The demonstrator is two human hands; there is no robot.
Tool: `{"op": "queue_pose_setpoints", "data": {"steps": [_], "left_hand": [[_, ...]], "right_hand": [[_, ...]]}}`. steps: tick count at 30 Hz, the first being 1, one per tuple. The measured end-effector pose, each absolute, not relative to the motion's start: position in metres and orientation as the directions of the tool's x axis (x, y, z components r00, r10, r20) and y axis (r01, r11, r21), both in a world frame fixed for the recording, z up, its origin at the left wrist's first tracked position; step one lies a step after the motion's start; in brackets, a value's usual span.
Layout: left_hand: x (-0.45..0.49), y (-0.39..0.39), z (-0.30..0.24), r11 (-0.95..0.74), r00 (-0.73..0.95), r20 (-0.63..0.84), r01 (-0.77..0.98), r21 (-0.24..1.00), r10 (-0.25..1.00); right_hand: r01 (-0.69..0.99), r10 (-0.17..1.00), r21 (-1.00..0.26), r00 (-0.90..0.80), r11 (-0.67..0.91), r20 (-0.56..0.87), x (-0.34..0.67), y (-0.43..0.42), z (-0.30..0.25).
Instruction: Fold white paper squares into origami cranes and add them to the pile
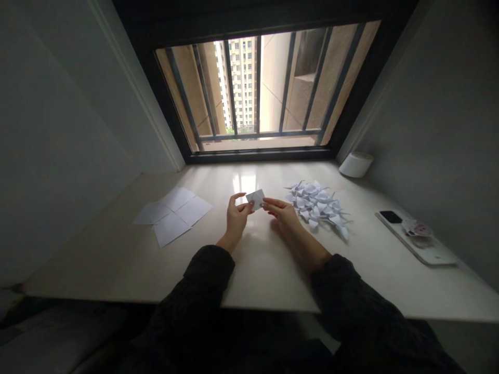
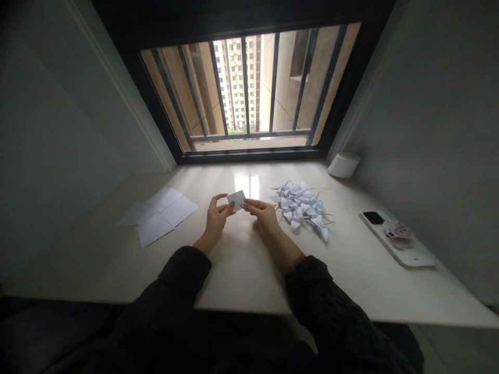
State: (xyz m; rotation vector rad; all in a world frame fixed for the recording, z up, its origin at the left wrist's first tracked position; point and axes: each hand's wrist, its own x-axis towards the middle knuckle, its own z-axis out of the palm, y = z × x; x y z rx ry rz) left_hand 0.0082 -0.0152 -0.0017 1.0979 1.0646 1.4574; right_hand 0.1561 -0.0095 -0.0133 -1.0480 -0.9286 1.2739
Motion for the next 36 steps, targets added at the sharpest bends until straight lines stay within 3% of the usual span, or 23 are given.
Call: {"op": "queue_pose_setpoints", "data": {"steps": [5,12,21,28,36], "left_hand": [[0.0061,-0.0134,-0.0063,-0.084,0.001,0.084,-0.044,0.995,0.996],[0.0082,-0.0176,-0.0061,0.009,0.002,-0.009,-0.052,0.999,1.0],[0.0097,-0.018,-0.0087,-0.026,-0.004,0.026,0.061,0.998,1.0],[0.0085,-0.0175,-0.0075,-0.129,-0.086,0.15,0.212,0.969,0.985],[0.0054,-0.0143,-0.0064,-0.134,-0.102,0.157,0.207,0.969,0.982]], "right_hand": [[-0.221,0.99,-0.967,0.071,0.131,0.118,0.1621,-0.0066,-0.0129],[0.003,0.972,-0.972,0.018,0.234,0.234,0.1602,-0.012,-0.0074],[-0.142,0.986,-0.976,0.046,0.167,0.162,0.1572,-0.0126,-0.0129],[-0.203,0.996,-0.975,0.027,0.091,0.087,0.1558,-0.0123,-0.0142],[-0.194,0.995,-0.98,-0.068,0.053,0.068,0.1618,-0.0094,-0.0128]]}}
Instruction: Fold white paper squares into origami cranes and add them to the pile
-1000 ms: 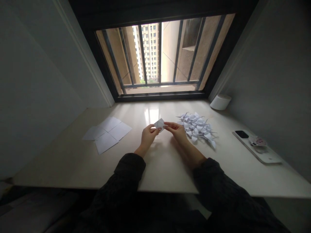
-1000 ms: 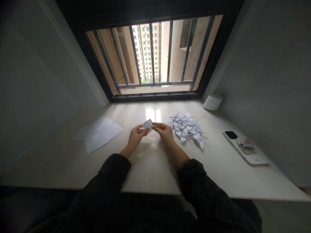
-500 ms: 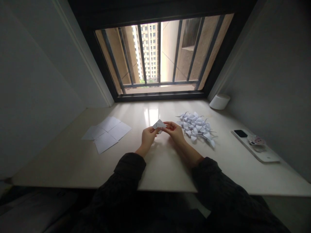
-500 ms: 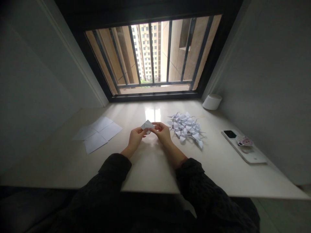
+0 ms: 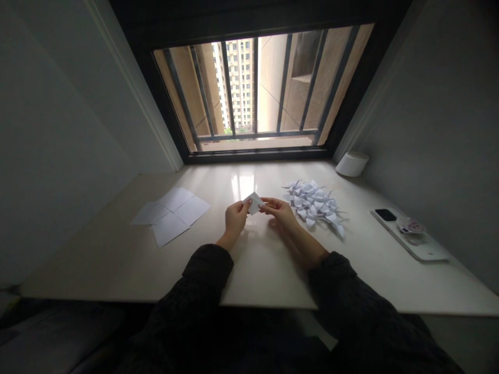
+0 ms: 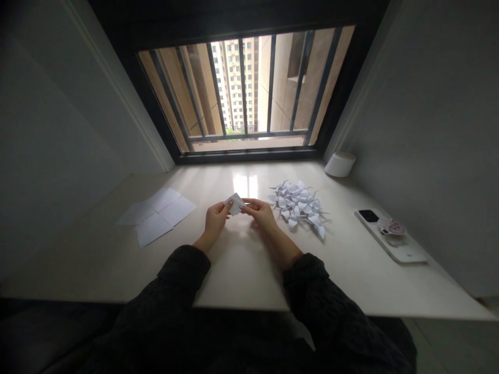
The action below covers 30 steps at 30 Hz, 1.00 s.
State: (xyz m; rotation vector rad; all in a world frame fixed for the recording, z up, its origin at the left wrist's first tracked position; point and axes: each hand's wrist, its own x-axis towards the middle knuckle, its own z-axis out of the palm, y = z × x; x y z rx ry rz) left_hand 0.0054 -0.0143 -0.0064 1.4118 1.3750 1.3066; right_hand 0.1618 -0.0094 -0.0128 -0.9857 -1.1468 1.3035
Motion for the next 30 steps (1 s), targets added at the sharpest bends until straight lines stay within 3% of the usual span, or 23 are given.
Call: {"op": "queue_pose_setpoints", "data": {"steps": [10,17,30], "left_hand": [[0.0069,-0.0221,-0.0048,-0.207,-0.149,0.269,0.337,0.918,0.951],[0.0062,-0.0152,-0.0064,-0.176,-0.121,0.21,0.241,0.955,0.97],[0.0016,-0.0168,-0.0008,-0.206,-0.144,0.254,0.284,0.936,0.956]], "right_hand": [[-0.161,0.999,-0.986,0.009,0.05,0.05,0.1564,-0.0137,-0.009],[-0.206,0.999,-0.979,-0.044,0.0,0.01,0.1599,-0.01,-0.0123],[-0.151,0.995,-0.983,0.019,0.104,0.103,0.1572,-0.0124,-0.0065]]}}
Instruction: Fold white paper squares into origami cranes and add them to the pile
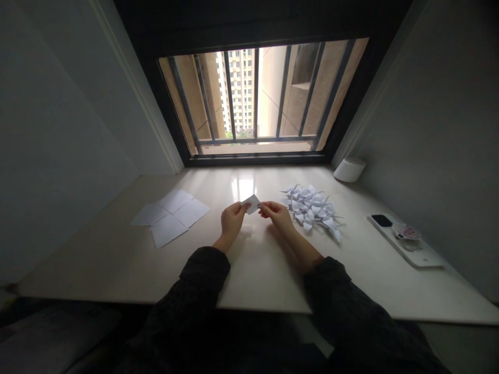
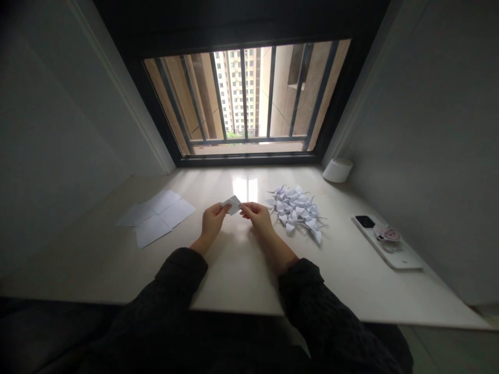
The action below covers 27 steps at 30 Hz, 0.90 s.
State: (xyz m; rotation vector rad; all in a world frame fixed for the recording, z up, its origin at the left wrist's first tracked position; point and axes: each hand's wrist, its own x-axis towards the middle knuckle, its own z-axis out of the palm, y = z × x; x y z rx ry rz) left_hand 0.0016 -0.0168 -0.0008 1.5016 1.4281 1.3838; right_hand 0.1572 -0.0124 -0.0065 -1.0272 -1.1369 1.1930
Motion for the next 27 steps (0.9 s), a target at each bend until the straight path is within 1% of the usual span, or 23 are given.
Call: {"op": "queue_pose_setpoints", "data": {"steps": [3,5,7,9,11,15,18,22,24,27], "left_hand": [[0.0,-0.016,0.001,-0.196,-0.191,0.249,0.258,0.946,0.949],[-0.001,-0.017,0.004,-0.207,-0.2,0.252,0.218,0.954,0.947],[0.0,-0.018,0.008,-0.234,-0.164,0.261,0.169,0.957,0.951],[0.001,-0.018,0.011,-0.265,-0.097,0.276,0.115,0.957,0.956],[0.002,-0.018,0.012,-0.292,-0.045,0.295,0.061,0.955,0.955],[0.002,-0.017,0.011,-0.347,-0.026,0.347,-0.003,0.938,0.938],[0.001,-0.016,0.01,-0.377,-0.039,0.377,0.012,0.926,0.926],[-0.001,-0.017,0.01,-0.393,-0.087,0.398,0.07,0.917,0.913],[-0.001,-0.017,0.01,-0.403,-0.106,0.409,0.073,0.912,0.906],[0.0,-0.016,0.009,-0.402,-0.114,0.404,0.042,0.915,0.908]], "right_hand": [[-0.158,0.988,-0.976,0.076,0.148,0.138,0.157,-0.014,-0.005],[-0.116,0.971,-0.97,0.131,0.215,0.199,0.158,-0.016,-0.004],[-0.013,0.944,-0.958,0.174,0.287,0.28,0.159,-0.017,-0.002],[0.083,0.921,-0.937,0.177,0.338,0.348,0.161,-0.019,-0.001],[0.115,0.911,-0.924,0.164,0.364,0.379,0.162,-0.02,0.0],[0.095,0.908,-0.92,0.151,0.381,0.391,0.163,-0.02,0.001],[0.084,0.908,-0.919,0.14,0.386,0.394,0.164,-0.018,0.0],[0.014,0.933,-0.937,0.092,0.348,0.348,0.163,-0.017,0.001],[-0.026,0.945,-0.946,0.06,0.323,0.321,0.161,-0.017,0.001],[-0.012,0.953,-0.955,0.076,0.295,0.293,0.16,-0.017,0.0]]}}
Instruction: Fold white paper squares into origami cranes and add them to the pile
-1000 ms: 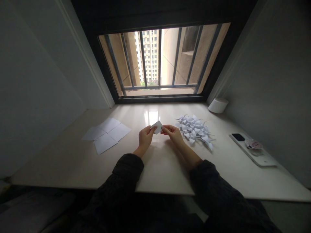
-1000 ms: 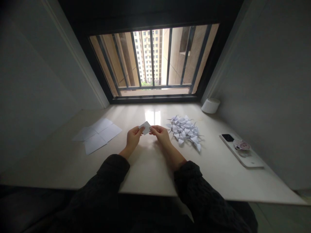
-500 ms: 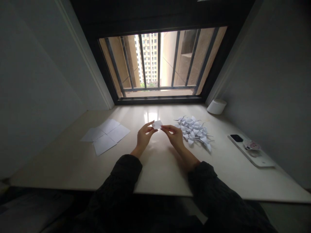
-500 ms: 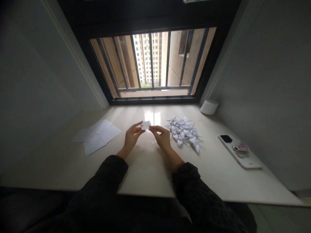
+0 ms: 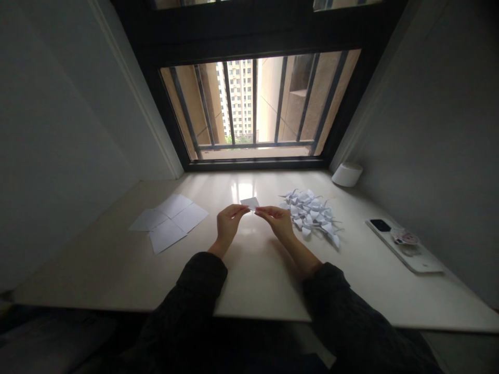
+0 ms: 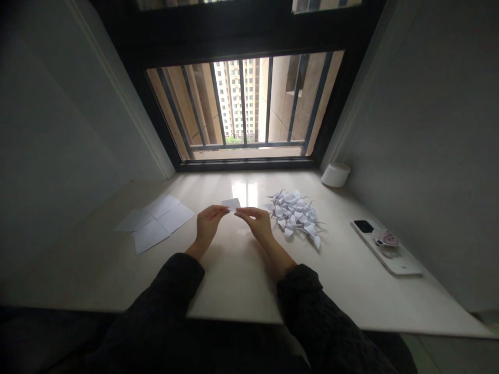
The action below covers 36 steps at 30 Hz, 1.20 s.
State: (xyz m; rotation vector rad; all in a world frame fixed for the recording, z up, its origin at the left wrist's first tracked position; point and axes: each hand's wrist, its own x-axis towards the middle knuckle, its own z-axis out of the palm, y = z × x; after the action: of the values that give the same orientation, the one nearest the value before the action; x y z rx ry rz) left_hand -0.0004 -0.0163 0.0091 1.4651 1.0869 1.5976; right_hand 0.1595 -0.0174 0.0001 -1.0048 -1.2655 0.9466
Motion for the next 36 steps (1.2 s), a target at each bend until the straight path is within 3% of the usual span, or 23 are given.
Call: {"op": "queue_pose_setpoints", "data": {"steps": [4,14,22,36], "left_hand": [[0.001,-0.017,0.007,-0.354,-0.104,0.352,-0.007,0.935,0.93],[0.01,-0.019,0.003,-0.258,-0.151,0.235,-0.163,0.952,0.96],[0.01,-0.02,0.002,-0.298,-0.2,0.271,-0.116,0.948,0.942],[0.013,-0.019,0.0,-0.301,-0.266,0.258,-0.136,0.944,0.929]], "right_hand": [[0.002,0.951,-0.958,0.126,0.285,0.283,0.159,-0.017,-0.002],[-0.166,0.97,-0.959,0.126,0.228,0.209,0.155,-0.018,-0.002],[-0.29,0.979,-0.938,0.135,0.189,0.155,0.153,-0.019,0.0],[-0.311,0.983,-0.933,0.093,0.179,0.158,0.151,-0.018,-0.001]]}}
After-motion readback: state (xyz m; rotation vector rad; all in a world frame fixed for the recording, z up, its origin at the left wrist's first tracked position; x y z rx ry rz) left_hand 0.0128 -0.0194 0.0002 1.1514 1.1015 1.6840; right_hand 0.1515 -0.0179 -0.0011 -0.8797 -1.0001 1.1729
